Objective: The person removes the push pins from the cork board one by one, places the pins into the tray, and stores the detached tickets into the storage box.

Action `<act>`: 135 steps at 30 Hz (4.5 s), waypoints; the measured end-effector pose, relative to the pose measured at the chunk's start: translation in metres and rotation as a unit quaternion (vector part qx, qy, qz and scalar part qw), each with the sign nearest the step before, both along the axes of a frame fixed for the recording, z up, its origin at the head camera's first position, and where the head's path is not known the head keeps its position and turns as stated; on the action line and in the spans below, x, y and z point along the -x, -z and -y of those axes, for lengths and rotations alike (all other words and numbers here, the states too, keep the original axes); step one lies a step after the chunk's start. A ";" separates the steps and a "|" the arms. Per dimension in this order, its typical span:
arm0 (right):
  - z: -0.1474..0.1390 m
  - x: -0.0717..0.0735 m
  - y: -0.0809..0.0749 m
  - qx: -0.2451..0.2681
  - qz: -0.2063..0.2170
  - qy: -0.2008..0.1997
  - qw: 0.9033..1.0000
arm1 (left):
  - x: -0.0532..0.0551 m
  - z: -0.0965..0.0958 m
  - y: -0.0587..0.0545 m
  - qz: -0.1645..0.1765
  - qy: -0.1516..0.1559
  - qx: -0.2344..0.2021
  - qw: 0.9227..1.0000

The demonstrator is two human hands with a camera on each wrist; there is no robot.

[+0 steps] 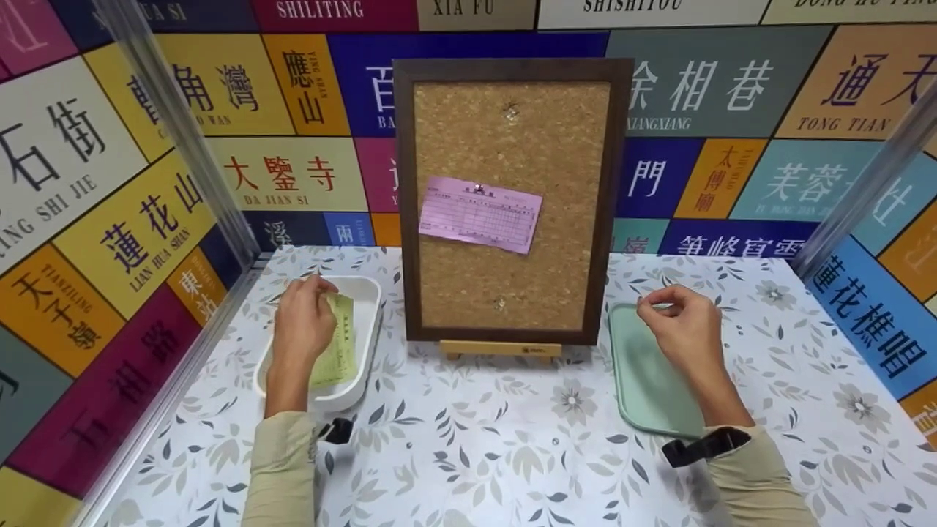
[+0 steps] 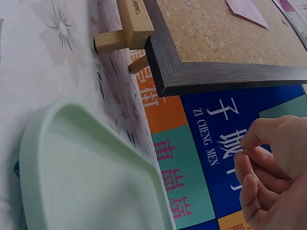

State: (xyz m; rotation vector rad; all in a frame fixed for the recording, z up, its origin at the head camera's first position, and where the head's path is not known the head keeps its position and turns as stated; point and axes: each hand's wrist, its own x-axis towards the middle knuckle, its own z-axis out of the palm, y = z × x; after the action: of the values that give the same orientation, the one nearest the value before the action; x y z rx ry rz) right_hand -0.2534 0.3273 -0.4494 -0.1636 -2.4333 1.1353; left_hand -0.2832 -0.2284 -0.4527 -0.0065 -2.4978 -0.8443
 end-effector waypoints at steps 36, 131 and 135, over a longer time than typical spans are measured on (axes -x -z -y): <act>-0.013 0.010 0.025 0.030 0.085 -0.030 0.995 | 0.006 -0.002 0.017 0.040 0.017 0.028 0.999; 0.006 -0.004 0.022 -0.068 0.068 -0.005 0.995 | -0.005 -0.055 -0.024 -0.013 0.085 -0.040 0.996; 0.020 -0.004 0.009 -0.057 0.035 -0.007 0.998 | -0.008 -0.064 -0.027 -0.029 0.086 -0.049 0.995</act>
State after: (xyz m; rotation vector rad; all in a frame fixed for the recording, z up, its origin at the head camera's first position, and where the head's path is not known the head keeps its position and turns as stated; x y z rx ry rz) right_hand -0.2498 0.3068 -0.4588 -0.1516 -2.5573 1.0081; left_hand -0.2754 -0.1641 -0.4253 -0.2134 -2.4257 -1.0207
